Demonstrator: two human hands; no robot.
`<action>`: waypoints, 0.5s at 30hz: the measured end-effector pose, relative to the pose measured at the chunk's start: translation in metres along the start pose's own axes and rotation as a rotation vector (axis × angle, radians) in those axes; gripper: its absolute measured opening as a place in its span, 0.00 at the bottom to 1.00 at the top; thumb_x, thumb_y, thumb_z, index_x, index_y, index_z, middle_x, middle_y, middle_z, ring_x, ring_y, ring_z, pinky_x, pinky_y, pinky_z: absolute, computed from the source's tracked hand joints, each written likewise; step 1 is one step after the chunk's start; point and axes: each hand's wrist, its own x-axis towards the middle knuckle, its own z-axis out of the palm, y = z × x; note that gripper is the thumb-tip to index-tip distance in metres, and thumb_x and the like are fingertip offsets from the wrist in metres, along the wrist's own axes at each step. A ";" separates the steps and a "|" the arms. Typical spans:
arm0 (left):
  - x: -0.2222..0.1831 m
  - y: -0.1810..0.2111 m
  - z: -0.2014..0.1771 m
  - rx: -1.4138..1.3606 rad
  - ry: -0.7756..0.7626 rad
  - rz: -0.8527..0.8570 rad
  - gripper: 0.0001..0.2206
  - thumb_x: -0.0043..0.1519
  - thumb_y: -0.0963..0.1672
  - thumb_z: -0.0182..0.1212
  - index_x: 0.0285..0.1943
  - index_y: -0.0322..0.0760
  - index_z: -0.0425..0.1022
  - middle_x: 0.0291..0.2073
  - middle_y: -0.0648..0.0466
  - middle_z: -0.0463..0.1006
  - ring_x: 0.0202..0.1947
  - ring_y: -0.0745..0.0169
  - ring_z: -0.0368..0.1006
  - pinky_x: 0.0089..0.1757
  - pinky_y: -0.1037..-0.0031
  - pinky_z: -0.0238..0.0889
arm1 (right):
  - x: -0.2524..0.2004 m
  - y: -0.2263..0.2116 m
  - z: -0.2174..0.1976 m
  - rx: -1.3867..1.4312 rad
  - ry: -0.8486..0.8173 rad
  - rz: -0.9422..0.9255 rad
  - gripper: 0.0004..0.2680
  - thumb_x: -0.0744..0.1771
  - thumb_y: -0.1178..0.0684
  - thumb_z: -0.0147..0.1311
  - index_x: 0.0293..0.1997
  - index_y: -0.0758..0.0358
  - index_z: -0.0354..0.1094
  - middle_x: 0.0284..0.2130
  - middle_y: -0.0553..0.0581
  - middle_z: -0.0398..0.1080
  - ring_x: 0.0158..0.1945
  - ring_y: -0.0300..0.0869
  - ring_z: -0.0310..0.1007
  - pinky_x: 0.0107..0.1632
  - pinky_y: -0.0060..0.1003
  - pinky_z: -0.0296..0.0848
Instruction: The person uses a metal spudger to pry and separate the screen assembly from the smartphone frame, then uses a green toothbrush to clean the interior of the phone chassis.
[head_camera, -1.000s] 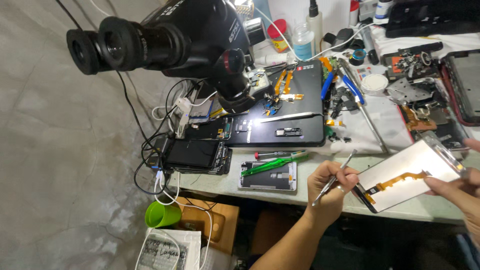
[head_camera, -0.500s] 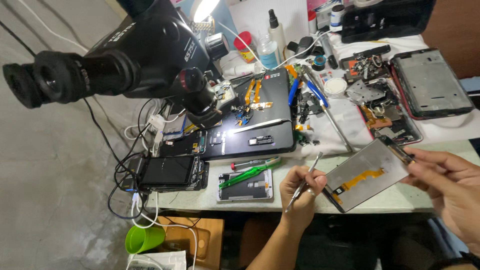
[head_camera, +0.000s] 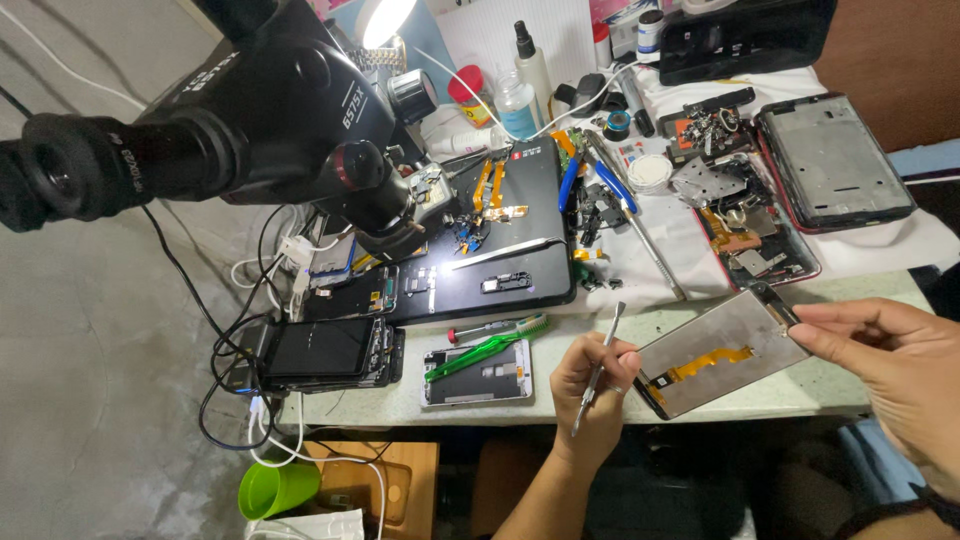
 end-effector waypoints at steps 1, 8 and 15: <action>0.000 -0.001 0.000 -0.002 -0.001 0.004 0.09 0.66 0.35 0.63 0.35 0.34 0.68 0.37 0.56 0.76 0.35 0.75 0.65 0.40 0.82 0.60 | -0.001 -0.001 0.001 0.031 -0.003 -0.004 0.08 0.66 0.64 0.62 0.48 0.74 0.75 0.34 0.61 0.75 0.37 0.37 0.71 0.45 0.30 0.72; 0.000 -0.004 -0.002 -0.043 -0.005 -0.024 0.09 0.65 0.36 0.63 0.35 0.35 0.68 0.37 0.56 0.76 0.35 0.76 0.66 0.39 0.83 0.60 | -0.003 -0.008 -0.003 0.167 -0.037 0.012 0.08 0.65 0.67 0.60 0.47 0.73 0.71 0.33 0.58 0.73 0.39 0.37 0.73 0.48 0.29 0.74; 0.000 -0.002 -0.004 -0.051 -0.009 -0.018 0.09 0.66 0.36 0.63 0.35 0.36 0.69 0.36 0.55 0.77 0.33 0.76 0.65 0.37 0.82 0.59 | -0.003 0.013 -0.007 0.232 -0.078 0.015 0.05 0.66 0.68 0.59 0.43 0.74 0.68 0.32 0.59 0.73 0.39 0.38 0.74 0.48 0.30 0.75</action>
